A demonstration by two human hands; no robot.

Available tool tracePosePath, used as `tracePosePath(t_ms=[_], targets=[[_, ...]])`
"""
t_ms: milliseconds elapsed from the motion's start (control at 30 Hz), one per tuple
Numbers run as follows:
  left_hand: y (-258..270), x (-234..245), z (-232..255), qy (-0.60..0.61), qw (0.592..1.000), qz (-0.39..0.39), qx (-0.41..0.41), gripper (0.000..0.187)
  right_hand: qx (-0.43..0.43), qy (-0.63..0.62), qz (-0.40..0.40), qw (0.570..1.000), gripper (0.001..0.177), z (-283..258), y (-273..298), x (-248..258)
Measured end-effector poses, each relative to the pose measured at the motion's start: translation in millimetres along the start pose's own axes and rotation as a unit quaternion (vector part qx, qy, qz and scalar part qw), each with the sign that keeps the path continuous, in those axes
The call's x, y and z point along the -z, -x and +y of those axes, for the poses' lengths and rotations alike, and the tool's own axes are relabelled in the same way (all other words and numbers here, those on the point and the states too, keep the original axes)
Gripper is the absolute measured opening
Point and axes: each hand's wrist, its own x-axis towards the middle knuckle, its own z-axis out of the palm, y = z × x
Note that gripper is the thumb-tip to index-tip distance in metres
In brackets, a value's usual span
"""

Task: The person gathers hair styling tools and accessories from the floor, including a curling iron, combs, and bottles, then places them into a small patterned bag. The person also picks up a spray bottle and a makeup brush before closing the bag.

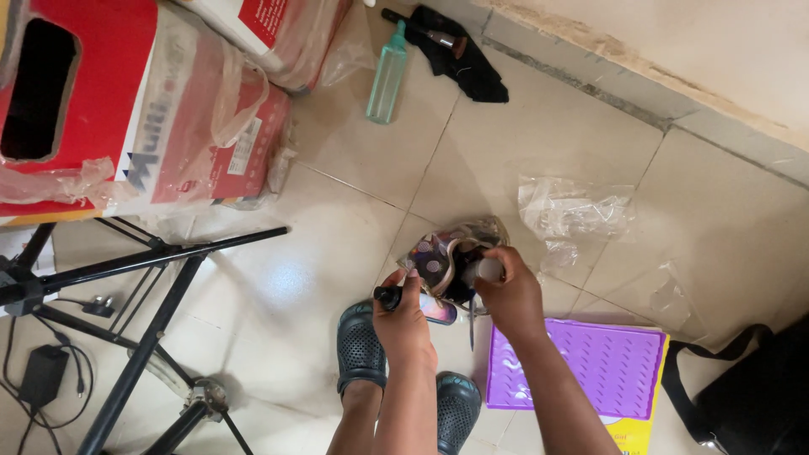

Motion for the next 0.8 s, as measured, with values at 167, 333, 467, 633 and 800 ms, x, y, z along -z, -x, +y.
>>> tracePosePath(t_ms=[167, 333, 467, 633, 800], targets=[[3, -3, 5, -0.032, 0.999, 0.025, -0.002, 0.031, 0.228, 0.037, 0.033, 0.972, 0.046, 8, 4, -25], [6, -8, 10, -0.010, 0.999, 0.034, 0.035, 0.034, 0.241, 0.017, 0.004, 0.970, 0.055, -4, 13, -9], [10, -15, 5, 0.018, 0.983, -0.164, 0.076, 0.053, 0.166, -0.087, -0.115, 0.976, 0.055, -30, 32, -10], [7, -2, -8, 0.101, 0.919, -0.352, 0.145, 0.081, 0.137, -0.117, -0.090, 0.980, 0.047, -33, 6, 3], [2, 6, -30, 0.044, 0.932, -0.263, 0.247, 0.091, 0.191, 0.143, 0.006, 0.971, 0.041, -13, -1, -10]])
